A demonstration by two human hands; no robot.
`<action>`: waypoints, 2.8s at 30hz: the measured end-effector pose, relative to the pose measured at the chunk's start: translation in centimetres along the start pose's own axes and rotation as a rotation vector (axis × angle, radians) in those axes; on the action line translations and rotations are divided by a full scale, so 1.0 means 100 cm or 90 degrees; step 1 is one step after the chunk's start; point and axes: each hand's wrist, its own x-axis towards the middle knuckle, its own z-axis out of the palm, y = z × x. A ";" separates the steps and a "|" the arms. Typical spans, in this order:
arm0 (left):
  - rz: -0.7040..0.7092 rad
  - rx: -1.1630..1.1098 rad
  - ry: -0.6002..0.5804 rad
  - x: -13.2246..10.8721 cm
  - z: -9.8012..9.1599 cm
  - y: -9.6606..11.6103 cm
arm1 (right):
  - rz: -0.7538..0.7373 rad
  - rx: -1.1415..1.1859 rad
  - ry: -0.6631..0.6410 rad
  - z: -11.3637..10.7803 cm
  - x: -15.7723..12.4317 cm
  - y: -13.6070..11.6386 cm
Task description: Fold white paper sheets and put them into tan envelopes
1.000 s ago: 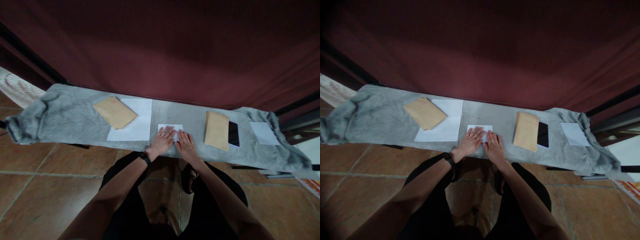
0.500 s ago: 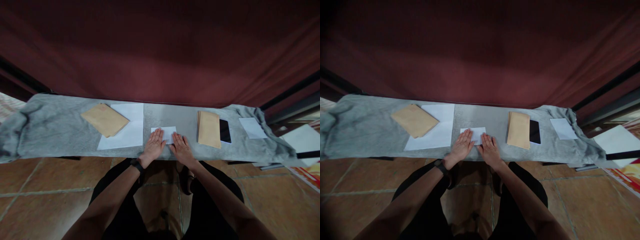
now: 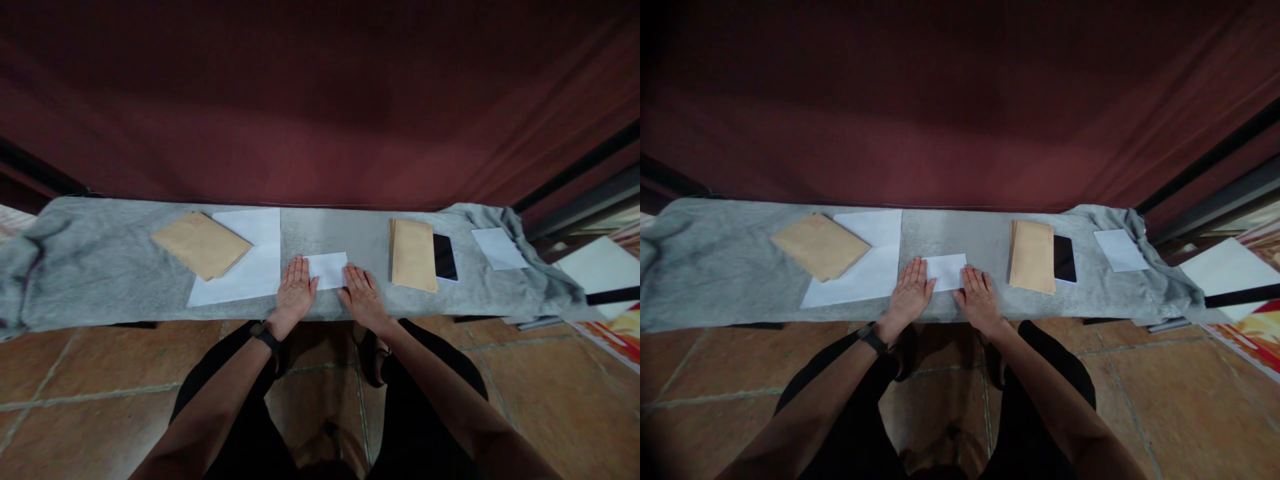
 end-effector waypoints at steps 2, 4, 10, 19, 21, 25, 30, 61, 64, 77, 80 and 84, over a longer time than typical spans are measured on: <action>-0.008 -0.003 0.013 0.000 -0.001 0.001 | 0.010 0.007 0.000 -0.002 0.003 0.000; 0.008 -0.015 0.037 0.000 -0.003 0.004 | 0.022 0.021 -0.002 -0.006 0.008 -0.001; 0.194 -0.069 0.017 -0.007 -0.001 0.026 | -0.005 0.069 -0.046 -0.010 0.025 -0.013; 0.168 -0.064 -0.008 -0.004 0.007 0.023 | -0.015 0.042 -0.062 0.002 0.033 -0.014; 0.136 -0.061 0.000 -0.001 0.006 0.016 | -0.007 0.033 -0.048 0.004 0.034 -0.011; 0.072 -0.049 0.004 0.005 0.005 0.005 | 0.005 0.019 -0.031 0.006 0.037 -0.008; 0.014 -0.048 0.005 0.010 0.004 -0.004 | 0.027 0.003 -0.016 0.006 0.037 -0.004; -0.010 -0.052 0.028 0.042 -0.025 -0.004 | -0.019 0.025 -0.046 -0.001 0.029 -0.016; -0.029 -0.073 0.016 0.050 -0.027 -0.006 | -0.063 0.031 -0.049 -0.001 0.026 -0.024; -0.150 -0.788 -0.022 0.051 -0.033 -0.022 | -0.109 0.106 -0.041 -0.015 0.031 -0.043; -0.209 -0.951 -0.032 0.047 -0.041 -0.020 | -0.125 0.130 -0.019 -0.024 0.034 -0.049; -0.246 -1.075 -0.048 0.050 -0.053 -0.015 | -0.047 0.307 0.031 -0.036 0.046 -0.047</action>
